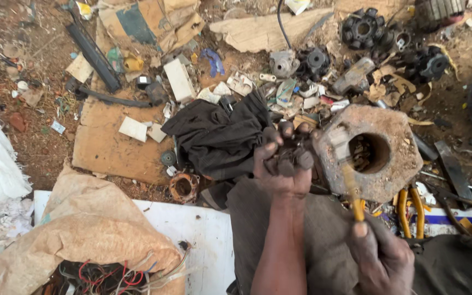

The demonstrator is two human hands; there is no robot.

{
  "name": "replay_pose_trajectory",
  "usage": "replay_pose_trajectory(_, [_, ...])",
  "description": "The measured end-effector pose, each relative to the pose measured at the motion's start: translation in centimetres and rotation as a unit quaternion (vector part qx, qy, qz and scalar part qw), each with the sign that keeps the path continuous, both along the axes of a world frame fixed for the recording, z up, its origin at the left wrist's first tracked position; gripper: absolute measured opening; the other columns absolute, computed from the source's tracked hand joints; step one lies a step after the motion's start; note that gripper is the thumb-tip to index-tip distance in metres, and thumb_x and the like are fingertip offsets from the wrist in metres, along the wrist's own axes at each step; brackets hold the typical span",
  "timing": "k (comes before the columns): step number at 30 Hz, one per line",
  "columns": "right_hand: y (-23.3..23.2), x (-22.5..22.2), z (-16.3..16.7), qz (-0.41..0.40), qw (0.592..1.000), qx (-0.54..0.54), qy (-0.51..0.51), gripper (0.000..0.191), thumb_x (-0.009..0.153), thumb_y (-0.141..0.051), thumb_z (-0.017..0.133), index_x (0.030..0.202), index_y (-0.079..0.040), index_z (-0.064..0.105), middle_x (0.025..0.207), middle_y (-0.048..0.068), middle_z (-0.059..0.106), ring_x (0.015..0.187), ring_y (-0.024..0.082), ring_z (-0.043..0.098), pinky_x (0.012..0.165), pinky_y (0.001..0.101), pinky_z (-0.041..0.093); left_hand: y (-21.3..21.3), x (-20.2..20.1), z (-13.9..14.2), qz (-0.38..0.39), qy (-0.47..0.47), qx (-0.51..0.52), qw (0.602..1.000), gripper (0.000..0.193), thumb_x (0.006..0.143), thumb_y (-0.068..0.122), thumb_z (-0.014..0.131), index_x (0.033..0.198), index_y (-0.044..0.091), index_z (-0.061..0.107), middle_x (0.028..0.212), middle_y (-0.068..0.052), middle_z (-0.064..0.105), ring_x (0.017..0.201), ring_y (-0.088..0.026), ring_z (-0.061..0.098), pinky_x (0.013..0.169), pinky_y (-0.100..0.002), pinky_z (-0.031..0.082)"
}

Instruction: The person uses a chisel and hammer to chip away at a small metal part held in their left hand. They repeatedly strike the part against a stone block and inspect it between strikes.

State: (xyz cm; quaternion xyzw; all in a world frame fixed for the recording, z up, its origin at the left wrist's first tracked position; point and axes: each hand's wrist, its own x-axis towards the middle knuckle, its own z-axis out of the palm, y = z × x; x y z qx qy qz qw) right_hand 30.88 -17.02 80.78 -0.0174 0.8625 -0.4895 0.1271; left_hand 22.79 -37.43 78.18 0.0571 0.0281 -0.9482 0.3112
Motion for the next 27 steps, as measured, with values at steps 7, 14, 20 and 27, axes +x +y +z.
replay_pose_trajectory(7, [2.8,1.5,-0.3,0.104,0.967,0.097,0.213,0.022,0.092,-0.013,0.074,0.112,-0.003,0.074,0.095,0.015,0.076,0.079,0.018,0.078,0.073,0.0244,0.059,-0.6,0.5,1.6,0.015,0.011,-0.002,1.000,0.013,0.089,0.020,0.063,0.093,0.009,0.058,0.104,-0.008,0.059,0.112,-0.031,0.059,0.103,-0.053,0.046])
replay_pose_trajectory(14, [1.0,0.7,0.3,0.111,0.945,0.206,0.230,0.039,0.078,-0.016,0.084,0.114,-0.004,0.076,0.097,0.016,0.077,0.082,0.027,0.077,0.071,0.0350,0.060,-0.8,0.3,2.9,0.009,0.016,-0.024,1.000,0.014,0.086,0.020,0.064,0.090,0.008,0.057,0.102,-0.008,0.059,0.111,-0.031,0.059,0.104,-0.054,0.045])
replay_pose_trajectory(20, [2.1,0.5,-1.3,0.154,0.961,0.140,0.183,0.046,0.079,-0.019,0.082,0.123,-0.009,0.073,0.096,0.014,0.077,0.083,0.024,0.077,0.071,0.0330,0.061,-0.7,0.6,2.1,0.014,0.016,-0.019,1.000,0.014,0.087,0.020,0.062,0.091,0.009,0.056,0.104,-0.008,0.058,0.113,-0.031,0.055,0.104,-0.052,0.044])
replay_pose_trajectory(27, [1.4,0.9,-0.7,0.147,0.956,0.170,0.187,0.043,0.077,-0.021,0.082,0.118,-0.010,0.076,0.095,0.018,0.077,0.075,0.025,0.078,0.066,0.0338,0.059,-0.4,0.8,0.6,-0.019,0.075,0.036,0.996,0.014,0.091,0.021,0.062,0.094,0.008,0.056,0.106,-0.008,0.058,0.116,-0.029,0.056,0.103,-0.050,0.043])
